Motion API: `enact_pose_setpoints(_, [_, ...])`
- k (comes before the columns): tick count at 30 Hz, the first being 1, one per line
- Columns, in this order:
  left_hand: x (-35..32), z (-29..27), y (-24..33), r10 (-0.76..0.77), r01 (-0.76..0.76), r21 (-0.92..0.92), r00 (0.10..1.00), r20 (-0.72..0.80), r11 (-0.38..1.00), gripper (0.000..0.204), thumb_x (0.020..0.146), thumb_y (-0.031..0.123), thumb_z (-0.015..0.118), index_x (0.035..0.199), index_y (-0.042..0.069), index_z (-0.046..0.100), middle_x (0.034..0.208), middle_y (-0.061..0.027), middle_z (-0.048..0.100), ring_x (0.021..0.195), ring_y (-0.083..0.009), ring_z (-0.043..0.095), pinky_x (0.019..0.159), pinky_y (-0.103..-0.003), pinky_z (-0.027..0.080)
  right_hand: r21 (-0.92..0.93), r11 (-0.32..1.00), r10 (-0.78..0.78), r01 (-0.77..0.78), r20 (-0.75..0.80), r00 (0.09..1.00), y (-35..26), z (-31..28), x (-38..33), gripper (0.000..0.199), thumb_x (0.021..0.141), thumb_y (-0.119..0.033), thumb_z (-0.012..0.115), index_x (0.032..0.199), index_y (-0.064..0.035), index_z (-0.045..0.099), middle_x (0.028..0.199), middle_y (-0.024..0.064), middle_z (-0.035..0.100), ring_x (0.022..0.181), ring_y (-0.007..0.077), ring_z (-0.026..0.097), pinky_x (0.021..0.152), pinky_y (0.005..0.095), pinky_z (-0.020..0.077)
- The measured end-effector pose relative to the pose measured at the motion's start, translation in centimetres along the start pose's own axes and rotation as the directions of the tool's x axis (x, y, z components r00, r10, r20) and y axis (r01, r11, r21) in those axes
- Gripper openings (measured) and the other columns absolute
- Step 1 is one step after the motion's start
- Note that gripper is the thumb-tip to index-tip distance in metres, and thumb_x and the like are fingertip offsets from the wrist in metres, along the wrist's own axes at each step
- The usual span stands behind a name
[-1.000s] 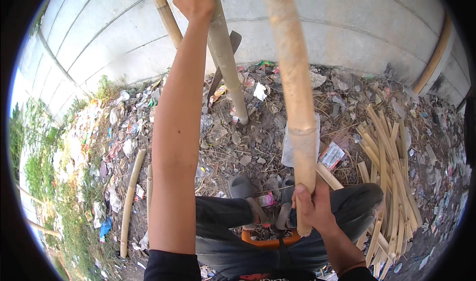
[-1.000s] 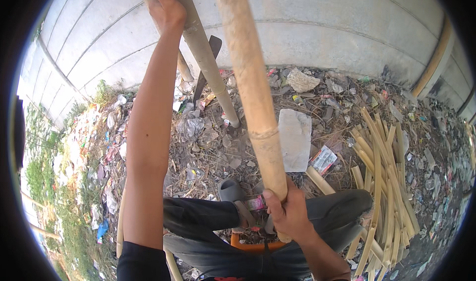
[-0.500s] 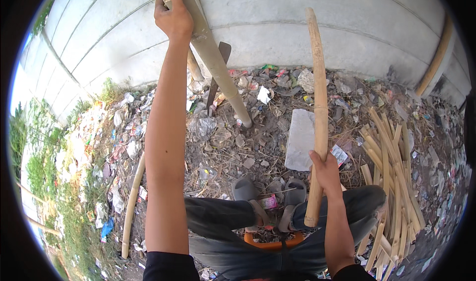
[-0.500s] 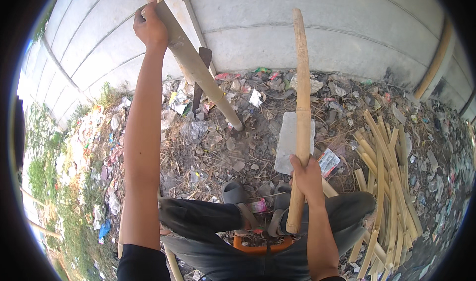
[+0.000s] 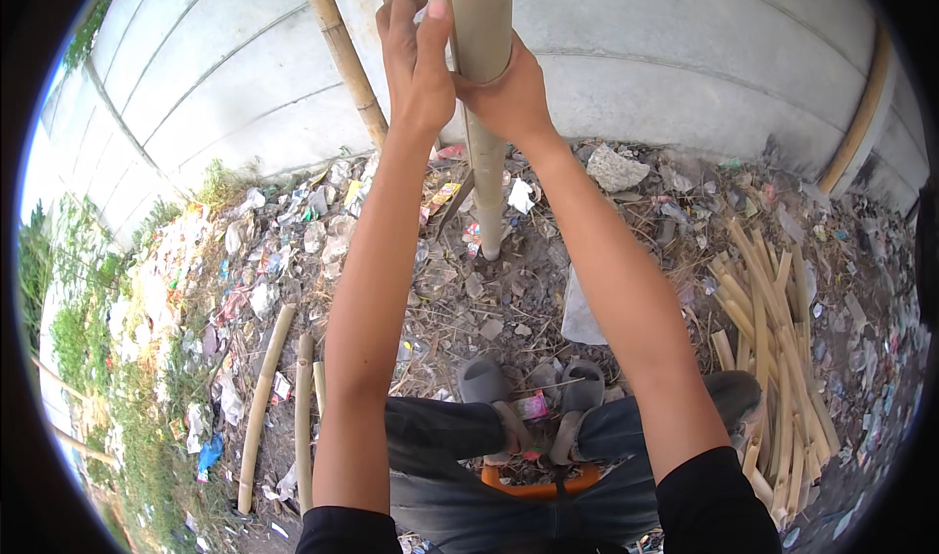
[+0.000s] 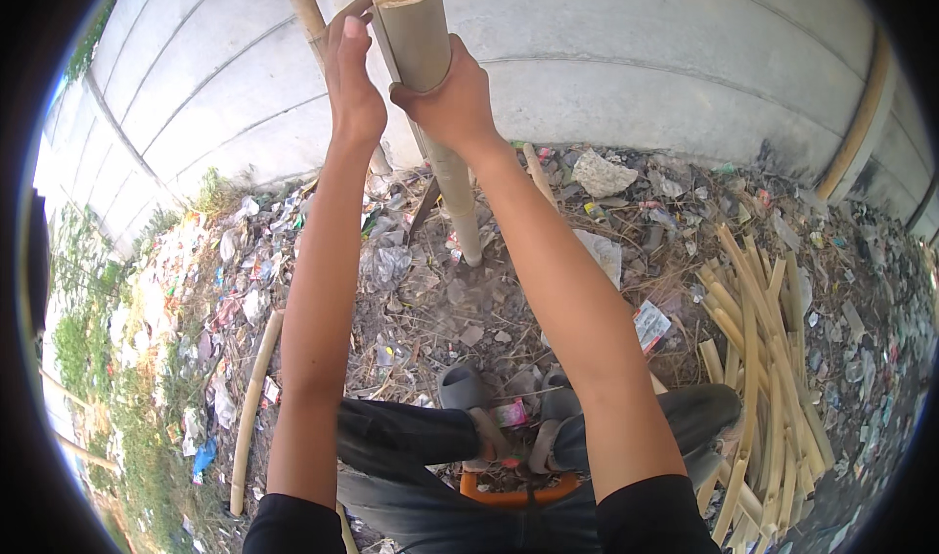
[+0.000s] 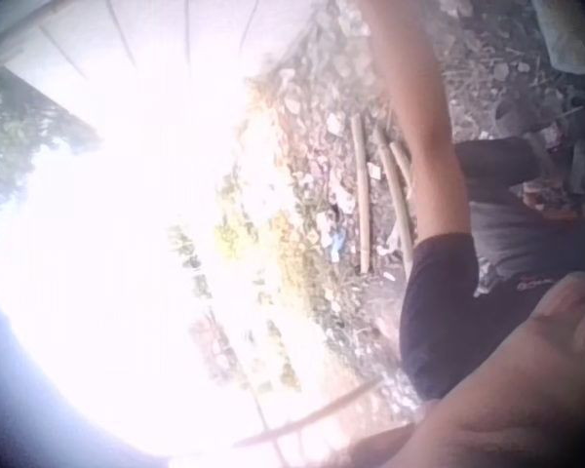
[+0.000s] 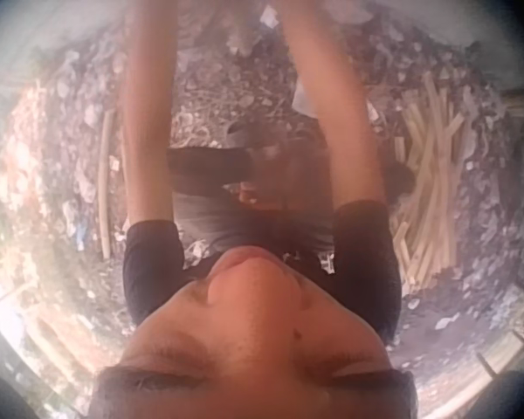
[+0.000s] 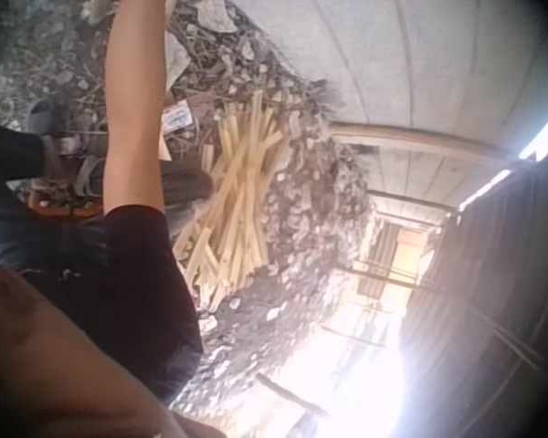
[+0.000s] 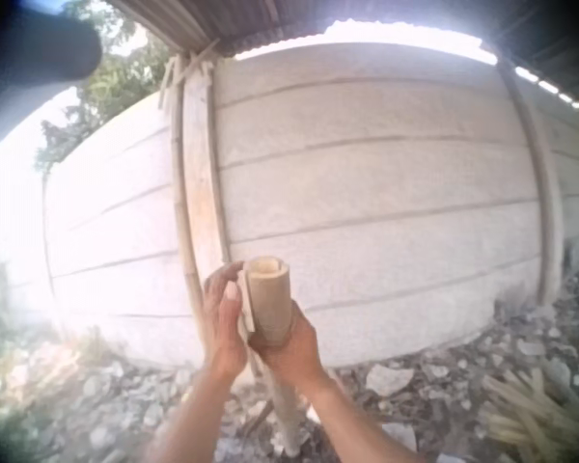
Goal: The person sits on the ground and uses a machete and a wooden stick to split a long bamboo pole into thin strips. They repeatedly strike the bamboo against a fixed pole to separate the sections and then gather the resulting strips.
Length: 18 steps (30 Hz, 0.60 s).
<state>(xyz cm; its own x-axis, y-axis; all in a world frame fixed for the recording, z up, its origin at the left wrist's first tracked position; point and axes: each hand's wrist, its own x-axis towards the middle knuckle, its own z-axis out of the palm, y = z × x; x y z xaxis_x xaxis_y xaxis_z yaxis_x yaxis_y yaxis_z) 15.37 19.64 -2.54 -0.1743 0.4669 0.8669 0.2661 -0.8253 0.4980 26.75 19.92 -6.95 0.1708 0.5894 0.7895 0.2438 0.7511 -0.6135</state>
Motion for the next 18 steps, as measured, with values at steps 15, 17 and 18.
enact_pose_setpoints(15, [-20.9,-6.0,-20.1,-0.369,0.227,0.309,0.748,0.552,0.924,0.065,0.107,0.047,0.045,0.069,-0.004,0.061,0.060,-0.0188,0.060,0.057,-0.0295,0.059,0.060,-0.043,0.047,-0.009,0.993,-0.119,0.119,-0.066,0.991,-1.3,0.1,-3.0,0.047,0.072,-0.018,0.081,0.108,0.0005,0.057,0.090,0.0151,0.071,0.084,0.0283,0.072,0.077,0.0386,0.0574])
enact_pose_setpoints(17, [-20.7,-6.9,-20.6,-0.375,0.222,0.319,0.727,0.576,0.921,0.066,0.107,0.047,0.044,0.069,-0.004,0.061,0.059,-0.0186,0.059,0.056,-0.0306,0.058,0.060,-0.044,0.047,-0.005,0.990,-0.144,0.144,-0.053,0.988,-1.7,0.8,-3.4,0.048,0.072,-0.016,0.080,0.110,0.0010,0.056,0.091,0.0175,0.072,0.085,0.0311,0.074,0.077,0.0389,0.0581])
enact_pose_setpoints(18, [-20.3,-7.1,-20.5,-0.364,0.228,0.291,0.699,0.616,0.929,0.066,0.108,0.047,0.043,0.068,-0.003,0.061,0.059,-0.0174,0.059,0.055,-0.0325,0.057,0.059,-0.044,0.047,-0.009,0.987,-0.161,0.161,-0.049,0.986,-1.8,1.0,-3.4,0.049,0.072,-0.016,0.079,0.111,0.0013,0.055,0.091,0.0187,0.072,0.086,0.0325,0.074,0.077,0.0390,0.0585])
